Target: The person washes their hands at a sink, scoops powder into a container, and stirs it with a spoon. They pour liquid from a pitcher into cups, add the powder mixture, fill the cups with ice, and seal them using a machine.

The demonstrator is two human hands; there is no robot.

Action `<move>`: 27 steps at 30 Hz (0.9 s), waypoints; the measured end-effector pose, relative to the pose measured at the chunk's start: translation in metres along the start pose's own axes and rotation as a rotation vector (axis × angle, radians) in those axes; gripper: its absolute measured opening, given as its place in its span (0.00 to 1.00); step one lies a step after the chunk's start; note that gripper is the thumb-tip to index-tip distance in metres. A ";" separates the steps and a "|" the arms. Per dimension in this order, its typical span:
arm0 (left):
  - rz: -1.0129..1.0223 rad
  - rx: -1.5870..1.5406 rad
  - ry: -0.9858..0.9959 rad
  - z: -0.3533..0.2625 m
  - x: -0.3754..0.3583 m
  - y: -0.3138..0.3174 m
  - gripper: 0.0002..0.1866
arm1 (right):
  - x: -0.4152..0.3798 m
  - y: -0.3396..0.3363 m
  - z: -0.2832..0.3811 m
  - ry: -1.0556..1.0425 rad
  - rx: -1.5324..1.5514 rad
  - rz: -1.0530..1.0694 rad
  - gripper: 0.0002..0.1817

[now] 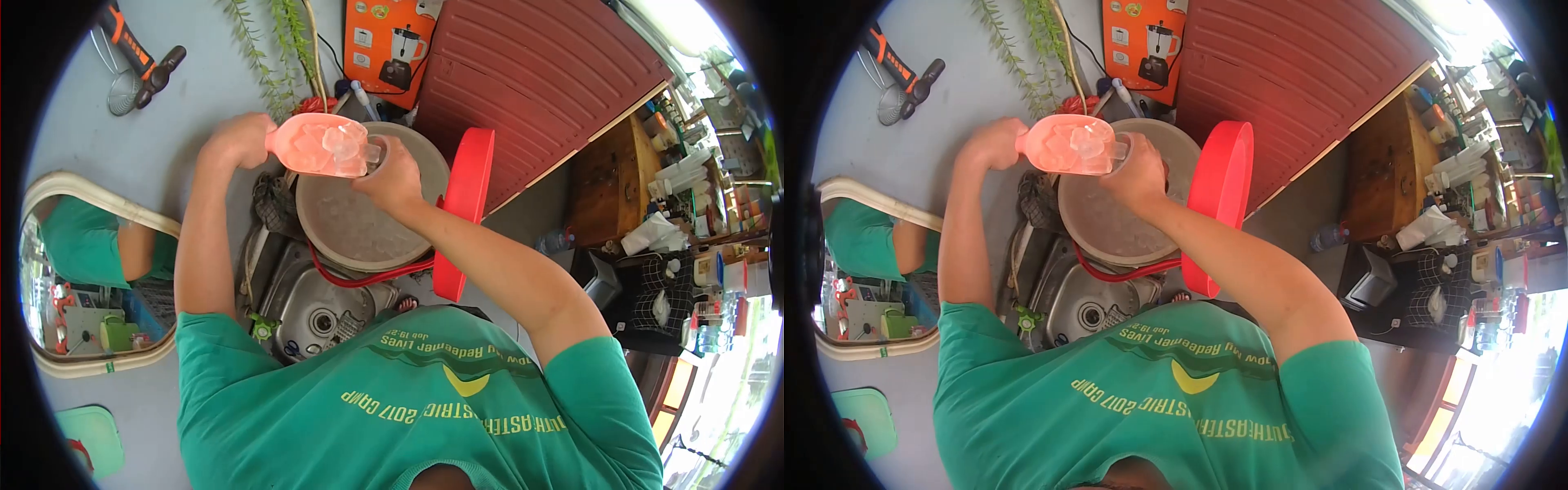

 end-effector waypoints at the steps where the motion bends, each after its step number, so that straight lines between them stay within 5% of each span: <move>1: -0.007 0.052 -0.019 0.000 0.003 -0.003 0.10 | 0.004 0.000 -0.001 0.000 -0.008 0.002 0.43; 20: -0.043 0.345 -0.070 -0.038 0.011 -0.075 0.14 | 0.019 -0.006 0.008 0.123 0.249 0.032 0.41; 27: -0.348 0.395 -0.208 -0.025 -0.011 -0.092 0.06 | 0.021 -0.011 0.008 0.175 0.420 0.003 0.45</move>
Point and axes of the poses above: each hand's wrist, its own x-axis towards the middle knuckle, its own y-axis out of the palm, z = x × y, the point moved 3 cm from there along x, towards the middle knuckle, and after that the axes turned 6 degrees about x, right-handed, at the moved point
